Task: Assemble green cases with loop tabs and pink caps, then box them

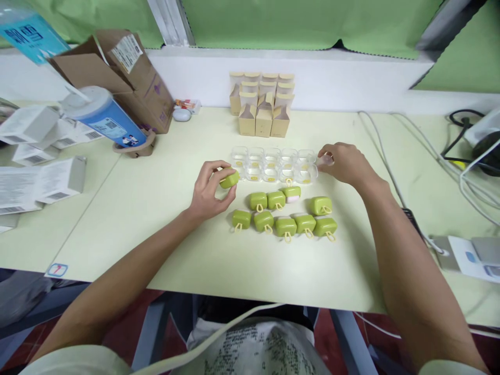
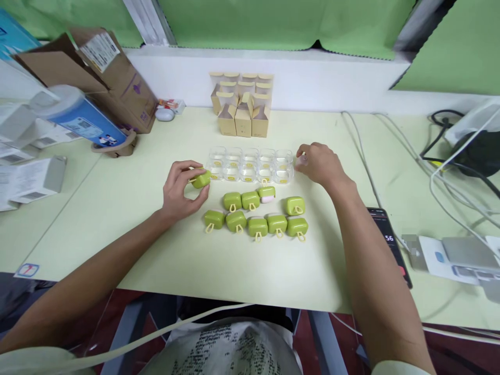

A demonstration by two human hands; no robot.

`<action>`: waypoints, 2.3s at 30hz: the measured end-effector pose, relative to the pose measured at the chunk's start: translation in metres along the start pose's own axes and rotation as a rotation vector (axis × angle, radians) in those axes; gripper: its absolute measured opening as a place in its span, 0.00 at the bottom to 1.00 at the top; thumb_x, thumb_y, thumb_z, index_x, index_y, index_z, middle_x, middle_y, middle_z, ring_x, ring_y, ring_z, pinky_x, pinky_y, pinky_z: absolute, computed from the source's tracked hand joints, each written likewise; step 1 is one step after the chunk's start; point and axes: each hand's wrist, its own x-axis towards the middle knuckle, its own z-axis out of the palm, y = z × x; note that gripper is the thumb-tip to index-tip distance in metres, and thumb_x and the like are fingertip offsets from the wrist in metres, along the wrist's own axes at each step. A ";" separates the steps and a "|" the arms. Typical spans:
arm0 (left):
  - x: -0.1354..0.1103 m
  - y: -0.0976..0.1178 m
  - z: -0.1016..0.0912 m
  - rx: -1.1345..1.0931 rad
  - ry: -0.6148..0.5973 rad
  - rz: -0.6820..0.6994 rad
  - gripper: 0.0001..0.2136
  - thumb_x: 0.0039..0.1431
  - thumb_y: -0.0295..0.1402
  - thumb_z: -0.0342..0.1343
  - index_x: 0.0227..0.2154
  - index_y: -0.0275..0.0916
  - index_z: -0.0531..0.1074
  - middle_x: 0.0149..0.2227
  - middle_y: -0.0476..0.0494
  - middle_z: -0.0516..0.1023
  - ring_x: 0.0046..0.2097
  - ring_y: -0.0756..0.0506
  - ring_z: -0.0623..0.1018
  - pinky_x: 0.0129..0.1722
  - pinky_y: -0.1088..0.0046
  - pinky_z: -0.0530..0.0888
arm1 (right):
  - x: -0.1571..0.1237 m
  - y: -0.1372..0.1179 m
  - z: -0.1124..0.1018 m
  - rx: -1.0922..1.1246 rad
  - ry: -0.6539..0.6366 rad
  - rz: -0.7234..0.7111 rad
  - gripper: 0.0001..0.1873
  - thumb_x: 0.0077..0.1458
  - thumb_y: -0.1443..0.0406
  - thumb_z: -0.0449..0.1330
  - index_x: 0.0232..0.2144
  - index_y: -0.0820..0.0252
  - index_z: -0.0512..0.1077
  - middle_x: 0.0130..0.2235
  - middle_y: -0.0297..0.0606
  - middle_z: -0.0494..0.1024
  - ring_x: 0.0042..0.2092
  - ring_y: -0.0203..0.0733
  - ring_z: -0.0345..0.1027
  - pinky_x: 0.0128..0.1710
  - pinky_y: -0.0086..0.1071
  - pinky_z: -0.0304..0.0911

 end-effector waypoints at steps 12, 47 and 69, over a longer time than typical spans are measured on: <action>0.001 0.003 -0.003 -0.002 -0.005 -0.051 0.22 0.68 0.33 0.64 0.63 0.43 0.71 0.54 0.35 0.82 0.54 0.37 0.84 0.52 0.55 0.85 | -0.001 0.004 -0.009 0.090 -0.042 -0.035 0.28 0.53 0.63 0.70 0.58 0.57 0.80 0.48 0.49 0.84 0.49 0.59 0.78 0.52 0.51 0.74; 0.008 -0.003 -0.020 -0.050 -0.180 0.165 0.18 0.70 0.32 0.63 0.61 0.45 0.75 0.45 0.39 0.85 0.42 0.41 0.82 0.40 0.62 0.81 | -0.072 -0.150 -0.018 0.232 -0.316 -0.572 0.15 0.72 0.70 0.54 0.57 0.61 0.72 0.47 0.50 0.80 0.54 0.57 0.71 0.45 0.41 0.64; 0.010 0.012 -0.017 -0.055 0.025 -0.020 0.09 0.70 0.24 0.58 0.45 0.42 0.80 0.38 0.47 0.84 0.33 0.51 0.80 0.30 0.74 0.74 | -0.075 -0.158 -0.022 0.158 -0.111 -0.637 0.23 0.75 0.70 0.52 0.63 0.61 0.80 0.49 0.50 0.84 0.49 0.55 0.64 0.48 0.42 0.58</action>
